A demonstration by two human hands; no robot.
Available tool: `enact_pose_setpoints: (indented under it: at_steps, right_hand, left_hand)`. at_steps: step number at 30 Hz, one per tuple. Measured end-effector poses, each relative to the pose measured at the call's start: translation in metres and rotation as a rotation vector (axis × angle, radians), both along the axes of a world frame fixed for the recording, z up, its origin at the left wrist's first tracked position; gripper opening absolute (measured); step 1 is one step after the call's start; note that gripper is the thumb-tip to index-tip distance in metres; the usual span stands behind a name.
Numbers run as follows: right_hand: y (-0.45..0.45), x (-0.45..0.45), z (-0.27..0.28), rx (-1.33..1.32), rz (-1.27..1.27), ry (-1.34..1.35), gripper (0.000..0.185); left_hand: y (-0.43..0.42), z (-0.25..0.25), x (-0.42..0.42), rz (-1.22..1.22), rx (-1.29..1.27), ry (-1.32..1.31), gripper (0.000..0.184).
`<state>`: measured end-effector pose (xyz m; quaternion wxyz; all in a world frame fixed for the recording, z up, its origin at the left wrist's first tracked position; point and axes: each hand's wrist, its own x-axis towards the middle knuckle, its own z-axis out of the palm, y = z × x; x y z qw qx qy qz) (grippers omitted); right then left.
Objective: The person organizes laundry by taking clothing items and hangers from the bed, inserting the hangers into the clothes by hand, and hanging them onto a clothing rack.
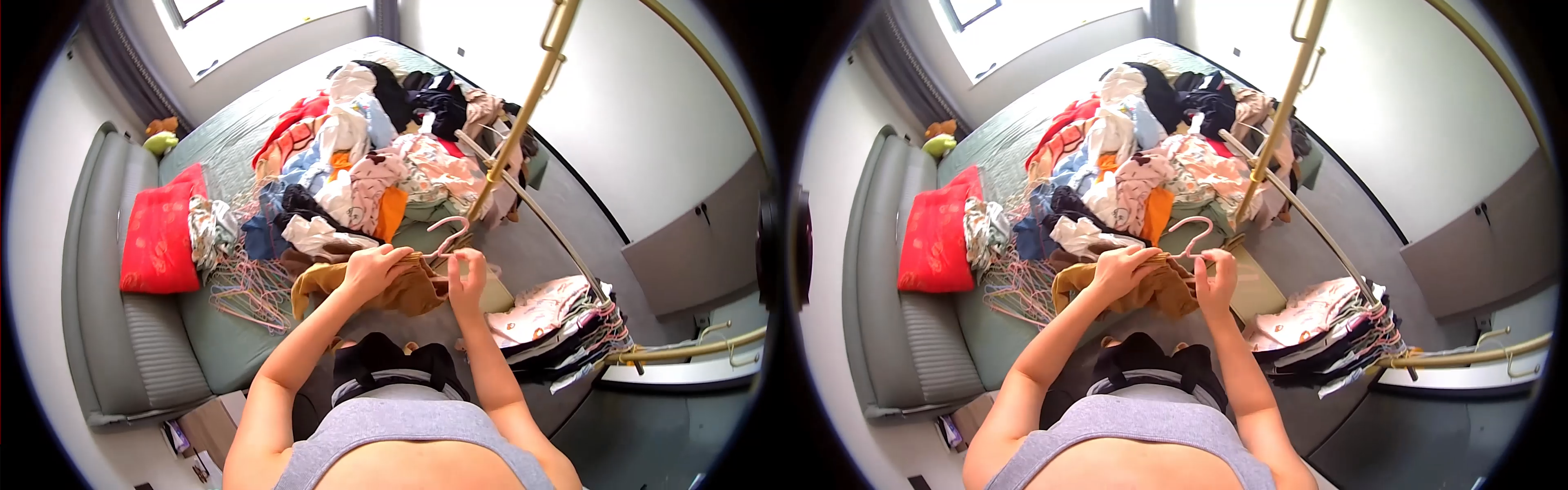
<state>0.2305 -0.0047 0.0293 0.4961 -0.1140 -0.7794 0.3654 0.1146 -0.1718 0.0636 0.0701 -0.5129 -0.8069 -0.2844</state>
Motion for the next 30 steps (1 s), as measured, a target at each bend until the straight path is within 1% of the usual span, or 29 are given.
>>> enact_pose_setpoints:
  at_steps: [1, 2, 4, 7, 10, 11, 12, 14, 17, 20, 21, 22, 24, 25, 28, 30]
  right_hand:
    - [0.004, 0.012, -0.008, 0.009, 0.001, -0.056, 0.009]
    - [0.003, 0.020, -0.015, 0.026, 0.030, -0.175, 0.013]
    - [-0.006, 0.016, -0.018, 0.248, 0.026, -0.277, 0.020]
    - [-0.017, 0.015, -0.026, 0.202, 0.156, -0.341, 0.030]
    - [-0.027, 0.013, -0.033, -0.135, 0.297, -0.275, 0.041]
    - [-0.026, 0.013, -0.034, -0.045, 0.192, -0.210, 0.052]
    - [-0.027, 0.013, -0.028, -0.267, 0.171, -0.199, 0.061]
    - [-0.016, 0.012, -0.033, -0.208, 0.061, -0.348, 0.064]
    - [0.002, 0.008, -0.030, 0.054, 0.051, -0.430, 0.063]
    - [0.001, 0.002, -0.040, -0.270, 0.283, -0.354, 0.059]
    - [-0.006, 0.002, -0.028, -0.564, 0.393, -0.335, 0.050]
    - [-0.005, 0.003, -0.034, -0.416, 0.393, -0.478, 0.048]
    - [0.006, 0.014, -0.059, -0.107, 0.383, -0.759, 0.044]
    - [0.009, 0.022, -0.076, 0.263, 0.326, -0.853, 0.036]
    - [0.030, 0.042, -0.098, 0.476, 0.142, -0.885, 0.033]
    - [0.054, 0.061, -0.108, 0.284, -0.034, -0.947, 0.032]
  left_hand:
    - [0.006, 0.002, 0.004, 0.004, 0.016, -0.020, 0.030]
    - [0.012, 0.003, 0.007, 0.009, 0.032, -0.040, 0.029]
    - [0.022, 0.003, 0.011, -0.003, 0.055, -0.089, 0.029]
    - [0.036, 0.002, 0.011, -0.053, 0.064, -0.156, 0.027]
    - [0.046, -0.003, 0.000, -0.042, 0.122, -0.185, 0.026]
    - [0.050, -0.003, -0.007, -0.080, 0.143, -0.225, 0.026]
    - [0.053, 0.000, -0.013, -0.115, 0.123, -0.283, 0.026]
    - [0.061, -0.002, -0.021, -0.208, 0.115, -0.318, 0.027]
    - [0.072, 0.000, -0.026, -0.275, 0.070, -0.357, 0.029]
    - [0.082, -0.004, -0.044, -0.272, 0.125, -0.304, 0.028]
    - [0.084, -0.001, -0.051, -0.255, 0.131, -0.308, 0.027]
    - [0.084, 0.002, -0.059, -0.239, 0.124, -0.364, 0.026]
    - [0.086, 0.001, -0.077, -0.274, 0.204, -0.404, 0.025]
    - [0.085, 0.000, -0.086, -0.290, 0.231, -0.463, 0.025]
    - [0.073, -0.002, -0.111, -0.438, 0.165, -0.495, 0.025]
    - [0.061, -0.008, -0.129, -0.461, 0.121, -0.545, 0.025]
